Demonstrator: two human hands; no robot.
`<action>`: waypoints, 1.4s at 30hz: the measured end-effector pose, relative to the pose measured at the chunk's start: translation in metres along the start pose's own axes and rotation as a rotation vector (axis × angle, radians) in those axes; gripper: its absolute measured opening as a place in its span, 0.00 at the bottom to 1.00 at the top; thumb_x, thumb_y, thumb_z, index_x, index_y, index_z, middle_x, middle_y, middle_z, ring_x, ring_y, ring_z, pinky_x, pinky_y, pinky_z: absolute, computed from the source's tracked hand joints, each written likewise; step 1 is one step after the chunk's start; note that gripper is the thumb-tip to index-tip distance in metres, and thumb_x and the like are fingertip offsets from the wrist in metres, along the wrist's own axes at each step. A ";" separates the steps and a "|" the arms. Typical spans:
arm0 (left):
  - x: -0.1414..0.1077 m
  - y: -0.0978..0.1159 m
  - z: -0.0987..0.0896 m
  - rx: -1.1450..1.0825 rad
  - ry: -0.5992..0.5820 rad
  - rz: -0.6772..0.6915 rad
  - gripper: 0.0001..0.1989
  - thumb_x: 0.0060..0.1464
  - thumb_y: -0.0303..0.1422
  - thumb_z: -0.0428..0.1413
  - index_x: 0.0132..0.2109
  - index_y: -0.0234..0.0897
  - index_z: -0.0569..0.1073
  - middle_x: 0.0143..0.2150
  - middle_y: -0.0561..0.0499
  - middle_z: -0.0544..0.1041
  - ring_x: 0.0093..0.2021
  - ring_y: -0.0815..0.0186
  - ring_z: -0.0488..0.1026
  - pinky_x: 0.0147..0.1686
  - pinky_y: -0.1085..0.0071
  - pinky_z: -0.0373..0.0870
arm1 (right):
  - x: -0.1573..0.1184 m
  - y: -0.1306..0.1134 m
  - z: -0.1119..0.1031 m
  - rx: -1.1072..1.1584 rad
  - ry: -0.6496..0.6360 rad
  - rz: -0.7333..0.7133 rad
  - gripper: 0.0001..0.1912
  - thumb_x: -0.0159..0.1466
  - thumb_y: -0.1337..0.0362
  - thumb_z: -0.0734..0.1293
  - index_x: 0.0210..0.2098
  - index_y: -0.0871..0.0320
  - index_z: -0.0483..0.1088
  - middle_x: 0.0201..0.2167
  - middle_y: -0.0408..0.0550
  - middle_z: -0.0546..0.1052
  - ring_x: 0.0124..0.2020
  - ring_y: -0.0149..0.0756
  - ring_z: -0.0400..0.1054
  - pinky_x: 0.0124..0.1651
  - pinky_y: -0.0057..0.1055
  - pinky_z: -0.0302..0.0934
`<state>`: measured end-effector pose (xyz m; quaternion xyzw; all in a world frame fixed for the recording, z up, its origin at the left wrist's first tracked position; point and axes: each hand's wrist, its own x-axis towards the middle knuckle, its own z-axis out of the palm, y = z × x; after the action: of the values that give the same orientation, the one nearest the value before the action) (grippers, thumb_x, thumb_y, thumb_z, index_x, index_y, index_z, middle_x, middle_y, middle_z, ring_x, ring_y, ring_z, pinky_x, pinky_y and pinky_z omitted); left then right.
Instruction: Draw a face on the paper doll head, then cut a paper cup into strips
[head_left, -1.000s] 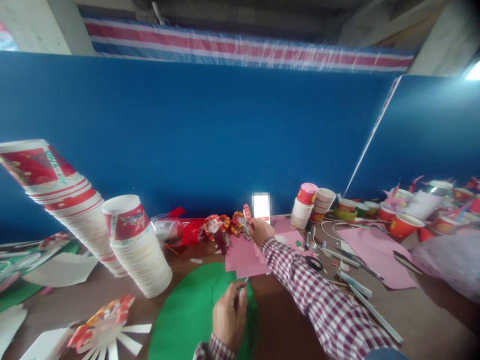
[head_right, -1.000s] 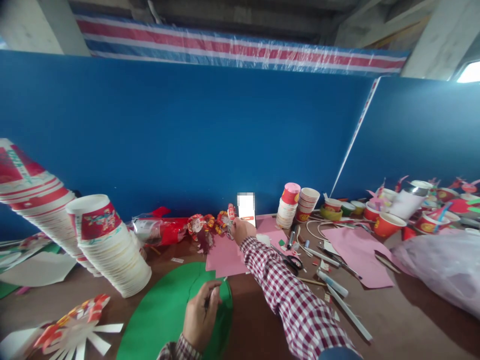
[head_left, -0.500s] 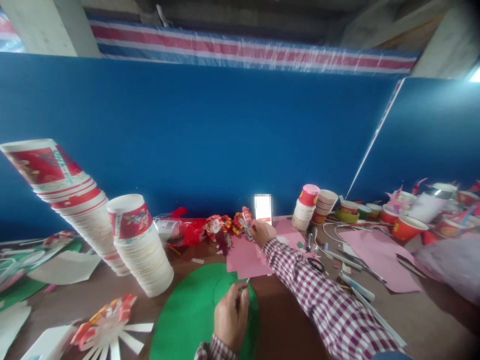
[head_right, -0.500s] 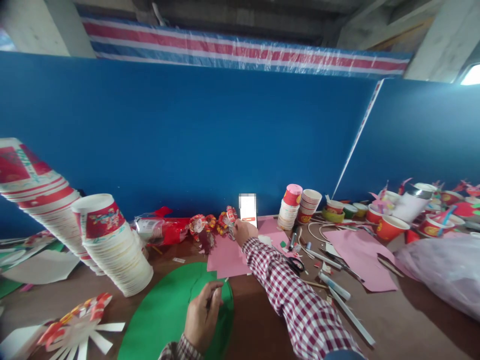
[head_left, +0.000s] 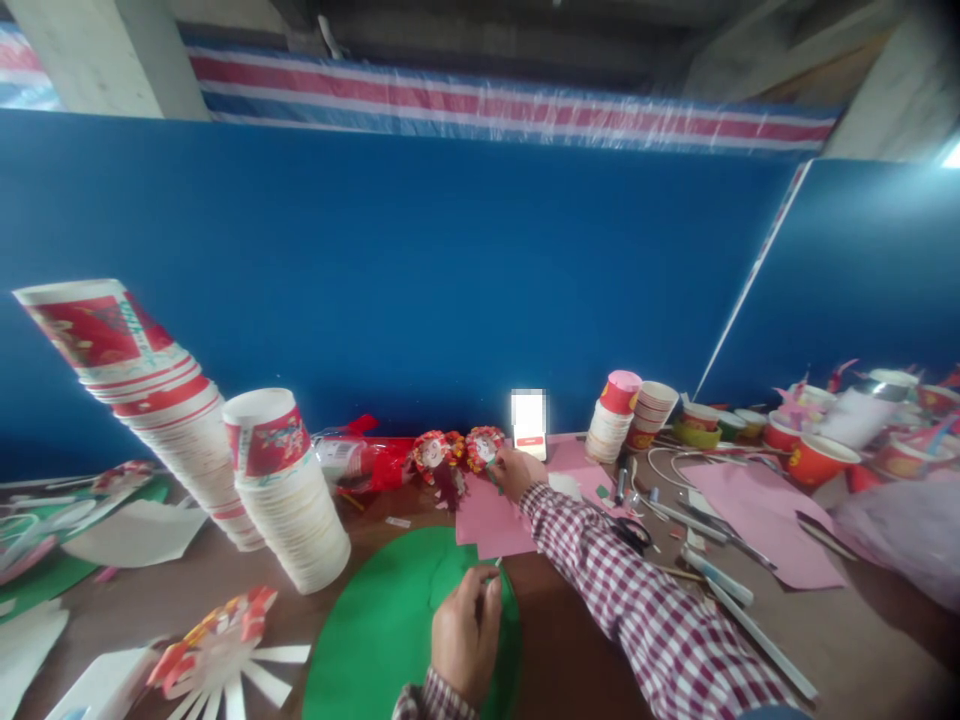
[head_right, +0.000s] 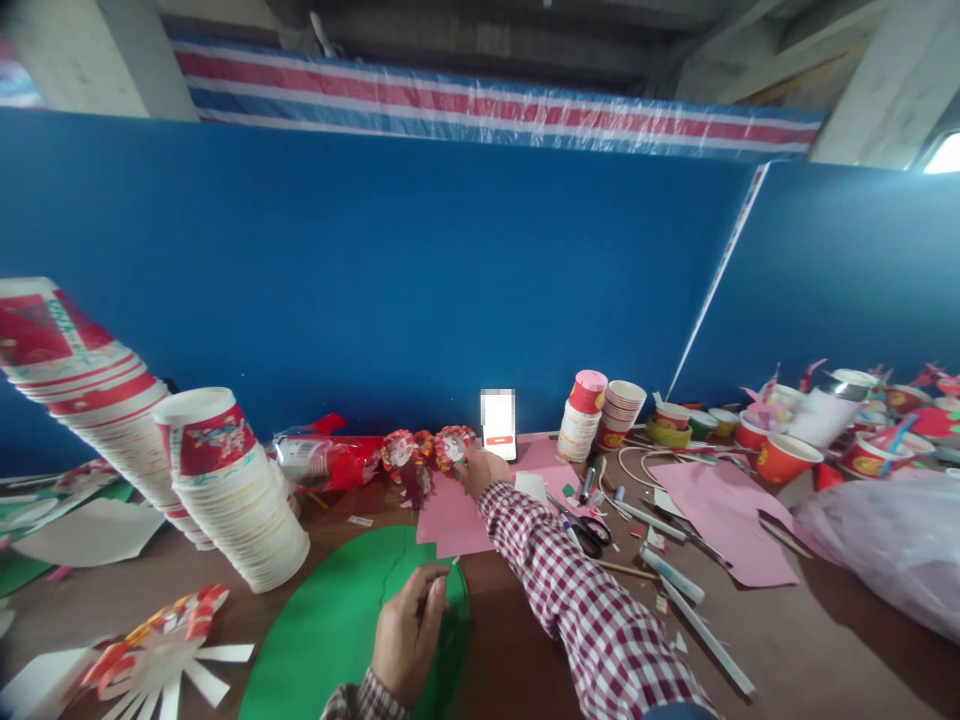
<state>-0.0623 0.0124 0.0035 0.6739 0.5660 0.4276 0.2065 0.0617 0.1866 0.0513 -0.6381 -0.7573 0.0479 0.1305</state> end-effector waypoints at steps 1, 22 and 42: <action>0.000 0.000 0.000 0.000 0.003 0.003 0.14 0.59 0.38 0.43 0.40 0.37 0.71 0.22 0.53 0.71 0.22 0.69 0.69 0.24 0.76 0.62 | -0.001 -0.001 0.000 -0.001 -0.005 -0.004 0.12 0.63 0.58 0.59 0.40 0.55 0.70 0.36 0.48 0.76 0.37 0.36 0.70 0.32 0.26 0.53; 0.000 0.000 0.000 -0.009 -0.005 0.011 0.14 0.59 0.39 0.43 0.39 0.37 0.71 0.20 0.54 0.70 0.20 0.69 0.68 0.22 0.76 0.62 | -0.031 0.005 0.002 -0.008 -0.151 -0.058 0.12 0.58 0.67 0.64 0.41 0.60 0.72 0.42 0.54 0.73 0.41 0.43 0.68 0.38 0.30 0.59; 0.000 0.001 0.000 -0.031 0.026 0.027 0.14 0.58 0.39 0.45 0.38 0.38 0.72 0.22 0.52 0.73 0.22 0.69 0.70 0.24 0.76 0.65 | -0.023 -0.014 0.000 0.159 -0.043 -0.056 0.14 0.61 0.61 0.62 0.45 0.55 0.70 0.47 0.51 0.71 0.42 0.38 0.69 0.42 0.28 0.59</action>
<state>-0.0619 0.0126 0.0042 0.6726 0.5529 0.4477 0.2036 0.0523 0.1612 0.0513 -0.6031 -0.7713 0.1176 0.1656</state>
